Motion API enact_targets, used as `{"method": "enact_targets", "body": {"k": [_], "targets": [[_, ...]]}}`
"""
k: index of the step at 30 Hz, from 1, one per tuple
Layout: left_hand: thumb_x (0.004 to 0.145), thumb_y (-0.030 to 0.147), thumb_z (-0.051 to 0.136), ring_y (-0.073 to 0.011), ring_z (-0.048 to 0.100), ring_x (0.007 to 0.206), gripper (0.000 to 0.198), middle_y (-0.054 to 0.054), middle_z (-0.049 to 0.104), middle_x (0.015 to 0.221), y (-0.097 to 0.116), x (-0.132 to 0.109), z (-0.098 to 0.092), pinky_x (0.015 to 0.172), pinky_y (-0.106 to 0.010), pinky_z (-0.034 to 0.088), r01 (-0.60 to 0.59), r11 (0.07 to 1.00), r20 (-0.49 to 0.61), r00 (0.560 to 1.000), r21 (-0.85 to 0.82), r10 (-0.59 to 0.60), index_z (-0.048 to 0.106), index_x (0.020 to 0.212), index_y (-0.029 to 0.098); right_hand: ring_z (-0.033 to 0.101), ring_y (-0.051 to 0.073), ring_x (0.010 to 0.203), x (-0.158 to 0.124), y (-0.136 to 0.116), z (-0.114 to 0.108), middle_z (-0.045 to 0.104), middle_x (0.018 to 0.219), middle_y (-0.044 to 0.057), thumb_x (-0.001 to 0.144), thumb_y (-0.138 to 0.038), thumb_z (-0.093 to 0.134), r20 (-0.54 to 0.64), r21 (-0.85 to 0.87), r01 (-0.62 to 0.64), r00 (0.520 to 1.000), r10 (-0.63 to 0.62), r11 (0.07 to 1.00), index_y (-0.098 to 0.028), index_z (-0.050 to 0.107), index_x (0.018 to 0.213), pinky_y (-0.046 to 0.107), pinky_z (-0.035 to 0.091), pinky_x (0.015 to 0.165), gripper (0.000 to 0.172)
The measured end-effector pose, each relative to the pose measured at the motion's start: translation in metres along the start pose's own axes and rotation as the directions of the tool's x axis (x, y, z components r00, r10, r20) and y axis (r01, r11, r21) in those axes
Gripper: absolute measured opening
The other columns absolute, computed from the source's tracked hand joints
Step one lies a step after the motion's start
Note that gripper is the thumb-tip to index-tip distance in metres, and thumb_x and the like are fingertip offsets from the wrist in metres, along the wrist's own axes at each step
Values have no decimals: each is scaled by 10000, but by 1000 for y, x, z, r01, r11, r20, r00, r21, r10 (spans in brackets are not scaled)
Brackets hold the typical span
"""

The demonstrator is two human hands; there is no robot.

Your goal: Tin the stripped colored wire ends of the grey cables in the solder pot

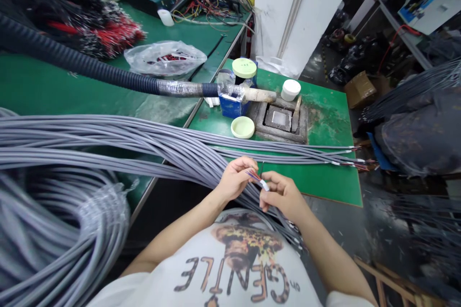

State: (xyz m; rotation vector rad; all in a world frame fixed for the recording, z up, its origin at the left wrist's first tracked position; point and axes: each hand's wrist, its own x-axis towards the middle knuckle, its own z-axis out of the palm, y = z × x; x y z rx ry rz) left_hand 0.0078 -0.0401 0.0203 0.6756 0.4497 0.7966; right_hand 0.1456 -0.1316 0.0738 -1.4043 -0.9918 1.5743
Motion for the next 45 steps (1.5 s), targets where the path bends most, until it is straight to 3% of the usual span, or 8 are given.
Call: {"method": "enact_targets", "body": {"k": [6, 10, 14, 20, 24, 29, 33, 45], "targets": [[690, 287, 768, -77, 544, 585, 173, 7, 623, 708, -4, -1, -1, 547, -202, 401, -135, 991, -14, 991, 23, 136, 663, 732, 156, 438, 73, 321, 7, -14, 4, 581, 472, -81, 824, -351, 634, -67, -67, -3, 998, -1, 998, -188, 522, 1044, 205, 409, 417, 296], [680, 299, 775, -55, 472, 516, 201, 39, 569, 613, -7, -1, 4, 526, -197, 371, -92, 996, -69, 993, -17, 91, 649, 727, 149, 580, 105, 512, 13, -27, 2, 608, 562, -49, 830, -330, 619, -123, -122, 93, 986, -108, 988, -187, 548, 932, 250, 492, 602, 190], [672, 302, 775, -48, 468, 507, 224, 50, 559, 602, -7, 0, 9, 526, -186, 369, -51, 993, -127, 991, -103, 38, 625, 730, 147, 543, 98, 502, 25, -31, -3, 601, 608, -39, 813, -335, 629, -185, -280, 101, 970, -157, 955, -190, 551, 888, 227, 437, 531, 181], [707, 284, 741, -44, 481, 510, 204, 49, 564, 619, 1, 8, 9, 524, -171, 369, -85, 987, -174, 983, -136, 61, 604, 779, 150, 525, 117, 626, 52, -40, -5, 566, 660, -25, 815, -313, 618, -193, -550, 239, 896, -400, 801, -185, 580, 758, 246, 421, 621, 145], [760, 287, 688, -54, 488, 536, 206, 35, 572, 671, 3, 12, 2, 525, -178, 380, -130, 987, -228, 962, 91, 148, 604, 889, 151, 483, 110, 630, 85, -58, -9, 519, 656, -33, 805, -266, 591, -133, -683, 282, 859, -494, 674, -180, 562, 701, 243, 381, 620, 138], [826, 250, 600, -102, 521, 640, 188, -19, 634, 812, -7, 7, -8, 622, -235, 442, -306, 673, 6, 913, 673, 409, 595, 998, 174, 424, 95, 587, 139, -71, -22, 457, 659, -34, 734, -232, 607, -45, -822, 271, 845, -533, 500, -172, 565, 631, 248, 323, 580, 126], [859, 234, 549, -134, 565, 701, 160, -41, 649, 837, -13, 7, -13, 671, -264, 478, -412, 419, 191, 858, 809, 477, 606, 995, 173, 424, 102, 576, 174, -66, -32, 433, 629, -34, 695, -245, 611, -33, -873, 212, 873, -486, 439, -169, 596, 606, 258, 313, 582, 118], [866, 217, 527, -153, 629, 739, 147, -51, 683, 837, -13, 9, -15, 716, -282, 521, -476, 332, 263, 813, 815, 520, 613, 975, 168, 457, 133, 618, 205, -53, -40, 463, 636, -14, 681, -268, 587, -25, -917, 152, 901, -433, 370, -171, 655, 658, 270, 328, 605, 121]]}}
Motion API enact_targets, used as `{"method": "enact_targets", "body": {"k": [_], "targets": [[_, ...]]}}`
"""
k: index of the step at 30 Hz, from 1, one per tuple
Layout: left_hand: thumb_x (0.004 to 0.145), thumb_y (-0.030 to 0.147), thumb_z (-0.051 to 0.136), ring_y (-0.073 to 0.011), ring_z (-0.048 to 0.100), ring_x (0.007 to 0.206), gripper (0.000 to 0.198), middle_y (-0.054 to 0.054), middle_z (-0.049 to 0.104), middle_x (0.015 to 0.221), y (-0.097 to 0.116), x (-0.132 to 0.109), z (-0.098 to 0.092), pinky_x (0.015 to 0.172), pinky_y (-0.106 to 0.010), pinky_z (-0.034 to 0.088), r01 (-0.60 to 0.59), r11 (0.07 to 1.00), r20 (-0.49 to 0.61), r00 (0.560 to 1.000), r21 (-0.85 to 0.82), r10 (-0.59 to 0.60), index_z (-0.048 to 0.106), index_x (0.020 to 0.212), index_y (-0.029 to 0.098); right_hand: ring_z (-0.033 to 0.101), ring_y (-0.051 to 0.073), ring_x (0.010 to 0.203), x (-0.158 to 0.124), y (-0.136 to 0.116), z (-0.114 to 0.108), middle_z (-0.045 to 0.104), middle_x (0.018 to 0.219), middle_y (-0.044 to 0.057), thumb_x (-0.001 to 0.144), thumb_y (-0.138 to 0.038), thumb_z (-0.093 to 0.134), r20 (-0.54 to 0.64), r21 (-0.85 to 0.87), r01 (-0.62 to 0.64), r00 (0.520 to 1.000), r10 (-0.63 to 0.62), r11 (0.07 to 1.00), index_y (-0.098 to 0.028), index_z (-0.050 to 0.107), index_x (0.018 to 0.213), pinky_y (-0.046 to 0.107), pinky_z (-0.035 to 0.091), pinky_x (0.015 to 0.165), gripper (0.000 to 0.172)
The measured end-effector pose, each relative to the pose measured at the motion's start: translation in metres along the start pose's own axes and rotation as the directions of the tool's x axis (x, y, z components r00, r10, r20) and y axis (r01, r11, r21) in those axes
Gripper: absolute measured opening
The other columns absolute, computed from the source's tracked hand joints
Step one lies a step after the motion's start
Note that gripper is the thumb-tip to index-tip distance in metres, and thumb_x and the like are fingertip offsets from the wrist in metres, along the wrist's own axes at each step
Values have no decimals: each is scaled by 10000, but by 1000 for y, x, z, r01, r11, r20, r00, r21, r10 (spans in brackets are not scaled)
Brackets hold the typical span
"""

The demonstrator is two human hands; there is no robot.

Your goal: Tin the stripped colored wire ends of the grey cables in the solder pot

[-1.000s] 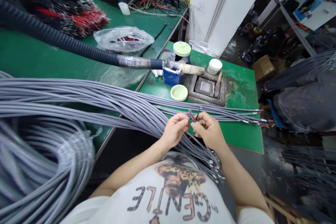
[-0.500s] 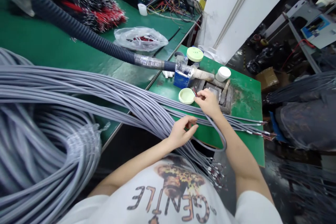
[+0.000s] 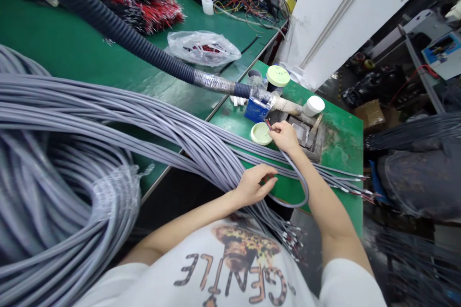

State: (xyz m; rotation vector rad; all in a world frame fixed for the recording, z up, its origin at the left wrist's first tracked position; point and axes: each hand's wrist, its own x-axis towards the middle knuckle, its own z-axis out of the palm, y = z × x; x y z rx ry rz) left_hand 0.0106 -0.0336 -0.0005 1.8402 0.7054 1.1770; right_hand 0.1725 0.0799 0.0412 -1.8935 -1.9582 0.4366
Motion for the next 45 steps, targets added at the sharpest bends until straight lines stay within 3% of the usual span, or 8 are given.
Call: {"method": "enact_targets", "body": {"k": [6, 10, 15, 18, 23, 36, 41, 45], "targets": [[867, 208, 527, -150, 627, 746, 148, -46, 683, 851, 0, 0, -1, 725, -281, 519, -1, 1000, 12, 1000, -8, 1, 613, 982, 173, 455, 132, 606, -1, -5, -2, 471, 629, -14, 670, -256, 585, -7, 3, -7, 1000, 7, 1000, -170, 664, 653, 275, 336, 602, 118], [867, 220, 529, -146, 617, 714, 142, -45, 675, 825, -1, 0, 0, 693, -278, 516, 4, 1000, 9, 1000, -1, -4, 615, 970, 171, 450, 117, 572, -8, 1, -23, 476, 628, -23, 679, -289, 616, -132, 45, 0, 991, 6, 999, -169, 676, 663, 267, 337, 580, 135], [873, 226, 525, -138, 611, 686, 140, -48, 682, 824, 0, -1, 1, 685, -277, 514, -1, 1000, 6, 1000, -1, 1, 617, 960, 167, 451, 119, 559, -20, 49, -51, 516, 613, -18, 650, -315, 632, -382, 47, -109, 916, 118, 993, -158, 680, 651, 271, 345, 579, 164], [877, 231, 520, -137, 614, 687, 145, -51, 685, 824, -1, -1, 0, 698, -280, 516, -8, 1000, 14, 1000, 4, 8, 619, 961, 167, 450, 130, 560, -23, 83, -52, 509, 586, -13, 636, -326, 624, -430, 5, -209, 882, 191, 978, -153, 673, 619, 282, 354, 590, 181], [875, 226, 527, -135, 614, 675, 139, -47, 684, 816, -1, -2, 0, 686, -274, 512, 0, 1000, 14, 1000, -3, 0, 622, 960, 171, 451, 139, 569, -23, 107, -41, 500, 571, -13, 635, -334, 602, -407, -44, -290, 879, 248, 956, -167, 657, 595, 284, 360, 606, 180], [872, 217, 530, -130, 590, 647, 129, -38, 663, 765, 0, -1, 0, 661, -266, 497, -20, 1000, 13, 1000, 5, 20, 625, 939, 163, 467, 144, 579, -19, 117, -34, 522, 583, -3, 614, -333, 594, -384, -49, -318, 881, 276, 947, -162, 655, 593, 284, 359, 611, 183], [877, 218, 525, -132, 602, 668, 135, -47, 675, 798, -2, -2, 0, 682, -271, 505, -8, 1000, 8, 1000, -4, 8, 627, 948, 166, 502, 142, 548, -28, 98, -43, 531, 538, -11, 674, -395, 598, -350, 18, -309, 889, 296, 951, -157, 639, 598, 275, 388, 571, 253], [881, 223, 530, -134, 588, 671, 151, -46, 668, 791, -2, -3, -1, 688, -277, 494, -3, 1000, 7, 1000, -26, 3, 640, 968, 168, 563, 146, 477, -60, 63, -63, 622, 584, -2, 723, -452, 631, -117, 343, -326, 916, 385, 881, -131, 670, 958, 274, 447, 504, 399]]}}
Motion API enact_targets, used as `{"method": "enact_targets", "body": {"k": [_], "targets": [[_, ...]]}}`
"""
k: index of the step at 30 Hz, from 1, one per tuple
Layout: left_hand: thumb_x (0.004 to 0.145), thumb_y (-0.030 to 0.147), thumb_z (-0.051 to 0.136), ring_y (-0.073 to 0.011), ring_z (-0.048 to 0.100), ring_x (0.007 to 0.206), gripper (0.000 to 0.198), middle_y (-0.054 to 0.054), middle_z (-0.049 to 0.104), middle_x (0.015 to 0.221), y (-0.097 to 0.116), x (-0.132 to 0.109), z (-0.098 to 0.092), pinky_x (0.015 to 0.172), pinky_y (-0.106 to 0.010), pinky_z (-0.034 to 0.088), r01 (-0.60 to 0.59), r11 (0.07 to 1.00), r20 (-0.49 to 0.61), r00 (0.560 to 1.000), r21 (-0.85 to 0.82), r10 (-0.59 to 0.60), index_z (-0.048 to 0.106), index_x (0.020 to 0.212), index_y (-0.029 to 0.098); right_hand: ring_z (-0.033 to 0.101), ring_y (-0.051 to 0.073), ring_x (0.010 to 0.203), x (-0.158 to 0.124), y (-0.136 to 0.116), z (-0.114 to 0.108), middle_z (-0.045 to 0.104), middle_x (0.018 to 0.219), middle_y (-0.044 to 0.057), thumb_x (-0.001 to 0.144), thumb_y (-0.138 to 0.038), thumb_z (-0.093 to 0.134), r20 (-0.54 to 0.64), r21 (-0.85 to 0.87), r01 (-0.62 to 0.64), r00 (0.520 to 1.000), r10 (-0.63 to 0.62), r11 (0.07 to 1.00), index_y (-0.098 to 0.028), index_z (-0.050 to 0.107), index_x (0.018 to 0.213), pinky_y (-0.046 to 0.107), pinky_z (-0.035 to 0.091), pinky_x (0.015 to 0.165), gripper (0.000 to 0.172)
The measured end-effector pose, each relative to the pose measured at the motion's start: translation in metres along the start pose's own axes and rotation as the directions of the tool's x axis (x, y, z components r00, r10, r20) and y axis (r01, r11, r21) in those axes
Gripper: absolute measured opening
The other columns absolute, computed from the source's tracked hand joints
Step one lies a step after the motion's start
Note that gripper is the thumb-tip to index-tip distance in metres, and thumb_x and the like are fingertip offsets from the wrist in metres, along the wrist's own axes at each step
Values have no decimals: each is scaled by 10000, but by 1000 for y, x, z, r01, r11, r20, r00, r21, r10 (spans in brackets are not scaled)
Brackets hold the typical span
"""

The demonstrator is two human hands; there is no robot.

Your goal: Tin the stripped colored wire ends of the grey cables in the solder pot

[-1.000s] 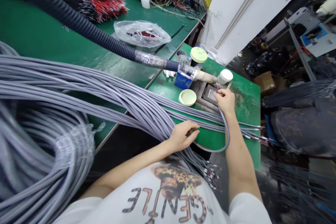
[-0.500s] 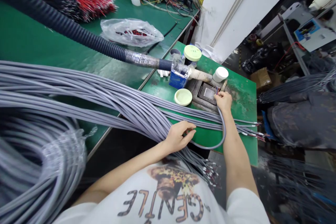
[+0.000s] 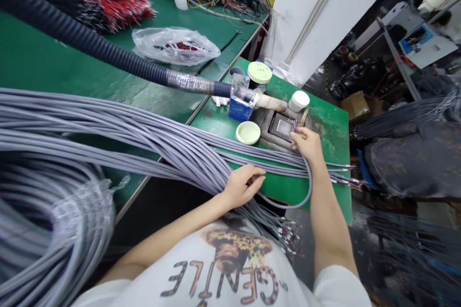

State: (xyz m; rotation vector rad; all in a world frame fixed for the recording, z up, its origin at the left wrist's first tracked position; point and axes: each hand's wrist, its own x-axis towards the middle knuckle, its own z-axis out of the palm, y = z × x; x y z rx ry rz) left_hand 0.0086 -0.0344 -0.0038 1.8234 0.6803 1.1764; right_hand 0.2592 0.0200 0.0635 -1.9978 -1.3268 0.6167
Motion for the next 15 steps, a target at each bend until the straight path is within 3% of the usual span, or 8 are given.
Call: {"method": "enact_targets", "body": {"k": [2, 5, 9, 12, 15], "targets": [[886, 237, 532, -137, 575, 679, 169, -44, 660, 778, 2, 1, 0, 693, -283, 484, 21, 999, -4, 1000, -28, -21, 658, 979, 174, 583, 147, 477, -28, -14, -9, 650, 607, 1, 737, -443, 654, 74, 95, -7, 997, 0, 995, -126, 600, 1164, 280, 475, 512, 535], [886, 284, 555, -135, 554, 688, 197, -38, 635, 746, 8, 9, 4, 664, -269, 465, 135, 978, -10, 990, -159, -139, 699, 969, 179, 569, 127, 468, -71, -29, -19, 666, 630, -4, 782, -418, 631, 104, 181, -5, 994, -14, 983, -142, 498, 1320, 263, 473, 501, 618], [813, 372, 658, -110, 547, 666, 308, -30, 615, 780, 20, 30, 27, 618, -242, 450, 336, 795, 109, 939, -505, -328, 707, 1029, 157, 406, 77, 339, -118, -41, -22, 665, 625, -37, 828, -406, 577, 127, 237, -47, 992, 17, 970, -229, 341, 1448, 211, 319, 348, 687], [766, 408, 706, -126, 579, 735, 344, -29, 625, 804, 31, 45, 46, 708, -274, 478, 401, 648, 245, 915, -647, -322, 716, 1003, 158, 411, 81, 350, -144, -42, -21, 662, 624, -47, 846, -390, 563, 154, 219, -70, 987, 36, 973, -258, 267, 1482, 213, 308, 356, 714], [731, 453, 729, -148, 594, 780, 296, -25, 617, 761, 39, 56, 55, 772, -314, 486, 396, 630, 301, 918, -668, -258, 723, 735, 157, 546, 125, 469, -167, -36, -22, 658, 621, -40, 851, -366, 571, 145, 204, -72, 989, 43, 976, -243, 276, 1480, 237, 396, 456, 706]]}}
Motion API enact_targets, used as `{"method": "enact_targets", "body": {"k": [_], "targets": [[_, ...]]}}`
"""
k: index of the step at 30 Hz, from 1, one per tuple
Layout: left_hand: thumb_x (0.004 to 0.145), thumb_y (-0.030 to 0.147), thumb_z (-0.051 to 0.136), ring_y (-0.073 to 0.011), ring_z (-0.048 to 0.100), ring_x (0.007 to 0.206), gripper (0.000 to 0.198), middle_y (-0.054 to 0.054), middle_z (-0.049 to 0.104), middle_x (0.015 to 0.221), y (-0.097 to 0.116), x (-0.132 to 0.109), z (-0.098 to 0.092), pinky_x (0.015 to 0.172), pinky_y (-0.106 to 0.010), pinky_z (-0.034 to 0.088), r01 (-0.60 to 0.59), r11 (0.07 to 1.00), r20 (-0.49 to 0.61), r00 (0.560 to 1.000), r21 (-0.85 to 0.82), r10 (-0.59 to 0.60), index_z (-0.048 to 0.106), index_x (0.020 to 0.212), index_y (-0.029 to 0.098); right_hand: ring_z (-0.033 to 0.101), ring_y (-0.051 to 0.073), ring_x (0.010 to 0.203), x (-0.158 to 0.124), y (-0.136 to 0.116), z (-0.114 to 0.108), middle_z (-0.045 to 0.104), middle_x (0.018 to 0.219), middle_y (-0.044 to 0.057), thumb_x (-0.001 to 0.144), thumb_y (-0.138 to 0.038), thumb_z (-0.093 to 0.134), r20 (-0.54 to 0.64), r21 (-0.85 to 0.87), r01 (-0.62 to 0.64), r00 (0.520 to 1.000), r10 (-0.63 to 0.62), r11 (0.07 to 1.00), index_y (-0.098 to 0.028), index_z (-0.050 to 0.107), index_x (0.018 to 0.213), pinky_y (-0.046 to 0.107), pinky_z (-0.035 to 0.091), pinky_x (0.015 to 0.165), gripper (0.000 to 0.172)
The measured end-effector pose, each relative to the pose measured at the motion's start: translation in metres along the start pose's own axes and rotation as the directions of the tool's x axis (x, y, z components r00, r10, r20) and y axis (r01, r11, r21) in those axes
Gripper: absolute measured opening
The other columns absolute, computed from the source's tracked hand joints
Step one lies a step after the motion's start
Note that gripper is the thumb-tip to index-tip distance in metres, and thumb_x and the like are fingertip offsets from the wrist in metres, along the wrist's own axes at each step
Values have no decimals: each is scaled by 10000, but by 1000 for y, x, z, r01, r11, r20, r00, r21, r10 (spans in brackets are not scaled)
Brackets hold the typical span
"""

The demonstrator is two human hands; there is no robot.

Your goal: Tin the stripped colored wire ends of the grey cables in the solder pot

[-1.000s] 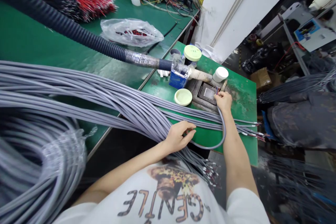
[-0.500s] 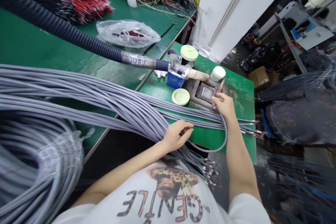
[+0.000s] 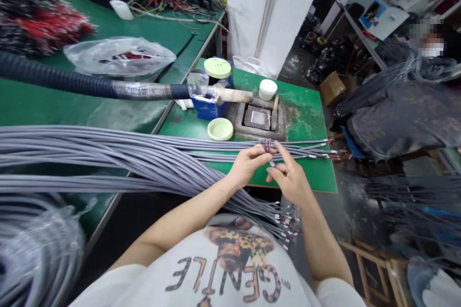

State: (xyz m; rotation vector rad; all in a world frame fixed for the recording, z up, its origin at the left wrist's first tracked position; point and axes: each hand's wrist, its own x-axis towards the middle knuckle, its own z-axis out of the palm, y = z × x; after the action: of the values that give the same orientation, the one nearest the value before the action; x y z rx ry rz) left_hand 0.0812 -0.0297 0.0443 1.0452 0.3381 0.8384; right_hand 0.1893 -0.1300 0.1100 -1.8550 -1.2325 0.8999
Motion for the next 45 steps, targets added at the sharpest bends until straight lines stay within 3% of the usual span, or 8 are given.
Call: {"method": "enact_targets", "body": {"k": [8, 13, 18, 21, 25, 31, 37, 45], "targets": [[770, 533, 656, -87, 455, 530, 488, 7, 469, 525, 2, -15, 32, 508, -239, 377, 80, 974, 436, 884, 211, -167, 592, 476, 148, 557, 143, 439, -63, 30, 1, 638, 565, 1, 872, -388, 534, 127, -98, -114, 984, 126, 989, -235, 698, 734, 272, 407, 469, 264], [880, 528, 512, -115, 557, 644, 436, -40, 644, 751, -20, -19, 35, 603, -246, 443, 44, 918, 534, 802, 395, -268, 713, 883, 141, 609, 185, 475, -107, 100, -21, 701, 696, 30, 837, -499, 543, -61, 110, -318, 944, 326, 942, -247, 696, 879, 331, 488, 523, 298], [857, 359, 613, -232, 564, 934, 275, -95, 667, 972, -26, 3, 5, 821, -367, 432, -373, 342, 412, 910, 862, -46, 674, 1053, 175, 660, 281, 552, -145, 181, -44, 665, 550, 55, 744, -609, 564, -268, -7, -618, 758, 594, 786, -296, 610, 548, 382, 502, 534, 373], [832, 291, 636, -279, 538, 981, 238, -126, 629, 1009, -35, 9, 4, 803, -394, 417, -417, 51, 419, 907, 908, -44, 648, 1024, 152, 669, 247, 569, -145, 186, -29, 683, 594, 46, 757, -588, 571, -70, -78, -598, 801, 594, 798, -252, 579, 537, 360, 517, 586, 402], [801, 301, 666, -303, 538, 961, 260, -154, 604, 968, -50, 8, 19, 789, -405, 417, -442, -84, 437, 897, 893, -72, 598, 963, 109, 678, 191, 625, -115, 155, 4, 709, 744, 50, 826, -536, 534, 126, 135, -454, 889, 439, 881, -181, 655, 824, 308, 520, 599, 375], [866, 273, 583, -233, 589, 868, 130, -99, 624, 870, -44, 1, 28, 762, -335, 440, -428, 82, 435, 870, 900, -232, 578, 875, 143, 667, 161, 554, -70, 123, 23, 711, 786, 72, 835, -537, 557, 134, 596, -365, 923, 361, 715, -153, 571, 1140, 250, 482, 476, 490], [894, 336, 542, -154, 565, 751, 172, -11, 608, 770, -7, -28, 19, 671, -254, 412, -265, 515, 464, 831, 815, -308, 586, 821, 187, 626, 119, 546, -55, 88, 2, 715, 829, 47, 880, -453, 548, -484, 585, 115, 843, 232, 803, -200, 611, 1088, 206, 429, 429, 333], [846, 357, 614, -108, 521, 670, 218, -18, 626, 753, 12, -56, -22, 646, -232, 406, 195, 835, 207, 917, 514, -341, 674, 833, 148, 498, 68, 406, -39, 31, 12, 641, 574, -17, 839, -389, 624, -141, 268, 7, 990, 32, 963, -179, 676, 812, 186, 389, 405, 218]]}}
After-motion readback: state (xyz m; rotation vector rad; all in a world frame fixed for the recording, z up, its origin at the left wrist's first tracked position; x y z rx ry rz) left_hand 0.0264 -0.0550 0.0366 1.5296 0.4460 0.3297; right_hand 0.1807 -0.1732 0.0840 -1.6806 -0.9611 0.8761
